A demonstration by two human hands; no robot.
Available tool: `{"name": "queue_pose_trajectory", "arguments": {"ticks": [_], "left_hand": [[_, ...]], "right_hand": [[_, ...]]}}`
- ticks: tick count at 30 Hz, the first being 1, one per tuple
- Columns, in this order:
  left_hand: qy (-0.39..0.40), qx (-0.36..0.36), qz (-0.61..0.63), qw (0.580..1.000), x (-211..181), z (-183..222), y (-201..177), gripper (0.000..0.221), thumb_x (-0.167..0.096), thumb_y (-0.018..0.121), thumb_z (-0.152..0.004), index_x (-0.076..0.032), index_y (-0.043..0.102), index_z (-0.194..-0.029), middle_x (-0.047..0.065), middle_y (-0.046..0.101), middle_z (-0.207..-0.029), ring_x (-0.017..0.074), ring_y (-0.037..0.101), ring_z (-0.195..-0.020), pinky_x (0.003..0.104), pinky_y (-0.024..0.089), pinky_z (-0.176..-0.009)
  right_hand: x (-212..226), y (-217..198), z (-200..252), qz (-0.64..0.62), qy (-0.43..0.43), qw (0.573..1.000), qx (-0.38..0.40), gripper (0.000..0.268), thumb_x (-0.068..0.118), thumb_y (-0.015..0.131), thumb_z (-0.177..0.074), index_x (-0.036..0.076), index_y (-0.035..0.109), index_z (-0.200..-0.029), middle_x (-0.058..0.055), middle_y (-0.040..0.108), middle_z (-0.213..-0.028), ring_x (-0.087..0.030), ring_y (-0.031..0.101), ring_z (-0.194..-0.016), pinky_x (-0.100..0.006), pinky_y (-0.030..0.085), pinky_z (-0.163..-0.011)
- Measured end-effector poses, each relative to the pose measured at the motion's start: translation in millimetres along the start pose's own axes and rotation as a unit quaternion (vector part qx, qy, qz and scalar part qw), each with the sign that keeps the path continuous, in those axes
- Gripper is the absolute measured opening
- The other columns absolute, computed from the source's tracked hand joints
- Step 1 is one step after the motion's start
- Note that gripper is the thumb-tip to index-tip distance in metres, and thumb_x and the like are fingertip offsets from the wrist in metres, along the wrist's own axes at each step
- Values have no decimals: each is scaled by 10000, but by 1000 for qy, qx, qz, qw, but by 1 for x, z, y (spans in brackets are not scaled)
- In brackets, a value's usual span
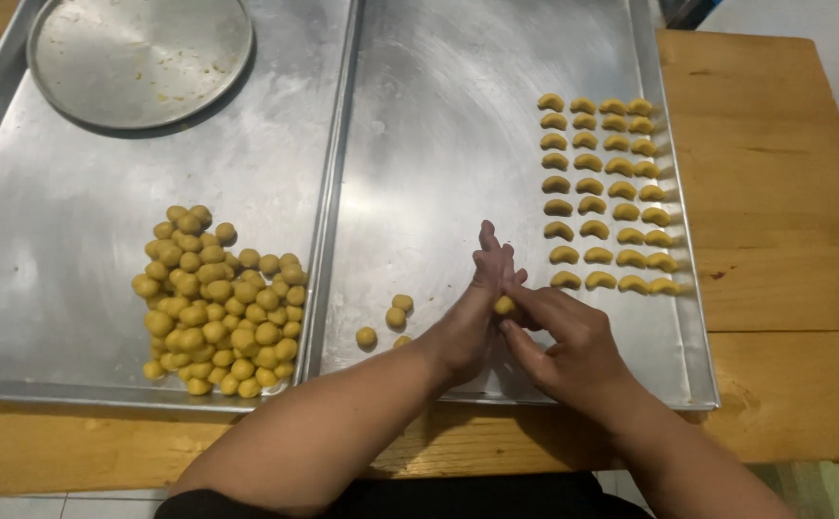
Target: Shaping pre-portioned dough balls into crescents and arranging them in neat rows on a baking tray.
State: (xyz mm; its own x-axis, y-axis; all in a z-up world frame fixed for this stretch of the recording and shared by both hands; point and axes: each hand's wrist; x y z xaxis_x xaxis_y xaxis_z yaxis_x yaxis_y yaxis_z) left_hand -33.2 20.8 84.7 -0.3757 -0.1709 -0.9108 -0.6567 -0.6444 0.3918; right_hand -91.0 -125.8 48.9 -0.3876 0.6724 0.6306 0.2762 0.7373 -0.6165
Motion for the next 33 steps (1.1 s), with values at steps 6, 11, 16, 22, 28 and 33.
{"name": "queue_pose_trajectory", "arguments": {"ticks": [6, 11, 16, 22, 28, 33], "left_hand": [[3, 56, -46, 997, 14, -4, -4, 1009, -728, 247, -933, -51, -119, -1586, 318, -13, -1641, 481, 40, -1496, 597, 113, -1205], [-2, 42, -31, 999, 38, -11, -1, 892, -580, 485, -953, -20, 189, -1582, 279, 212, -1619, 419, 182, -1500, 532, 183, -1214], [20, -14, -53, 998, 47, -19, -7, 789, -423, 614, -963, 23, 308, -1538, 306, 366, -1547, 447, 289, -1465, 560, 251, -1196], [-21, -106, 22, 994, 44, -22, -8, 754, -420, 610, -951, 43, 393, -1505, 324, 420, -1513, 475, 343, -1451, 555, 294, -1176], [-14, -125, 23, 992, 41, -24, -6, 716, -408, 622, -939, 46, 454, -1466, 329, 486, -1449, 490, 397, -1415, 566, 325, -1161], [-17, -127, 9, 992, 43, -24, -5, 694, -420, 607, -938, 46, 485, -1437, 328, 509, -1424, 487, 413, -1406, 561, 330, -1157]], "right_hand": [[11, -22, -4, 18, 16, 1000, -19, 290, -40, 765, -793, 19, 782, -1076, -146, 744, -789, -327, 751, -706, -406, 631, -614], [-22, -52, 12, 76, 39, 996, -31, 285, -24, 795, -786, 46, 795, -1062, -124, 737, -829, -297, 736, -743, -397, 607, -663], [-46, -62, 23, 112, 103, 988, -32, 331, -29, 828, -766, 29, 787, -1089, -144, 742, -812, -296, 729, -727, -392, 598, -671], [-55, -50, 20, 187, 142, 969, 71, 253, 15, 820, -784, 27, 798, -1036, -182, 773, -888, -366, 756, -859, -431, 613, -763], [-62, -45, 22, 205, 181, 956, 107, 230, 78, 815, -810, 50, 800, -1037, -162, 779, -876, -342, 761, -879, -419, 620, -775], [-65, -42, 23, 201, 219, 945, 133, 229, 95, 799, -833, 77, 797, -1061, -127, 782, -911, -286, 765, -875, -341, 624, -762]]}}
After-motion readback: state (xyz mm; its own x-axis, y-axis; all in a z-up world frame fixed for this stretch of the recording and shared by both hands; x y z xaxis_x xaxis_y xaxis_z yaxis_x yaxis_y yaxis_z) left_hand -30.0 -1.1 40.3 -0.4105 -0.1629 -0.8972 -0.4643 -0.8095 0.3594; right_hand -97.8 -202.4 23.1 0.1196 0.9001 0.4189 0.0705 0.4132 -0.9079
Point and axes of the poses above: each hand's wrist, its own z-axis away from the middle knuckle, its own y-axis out of the palm, x = y × z
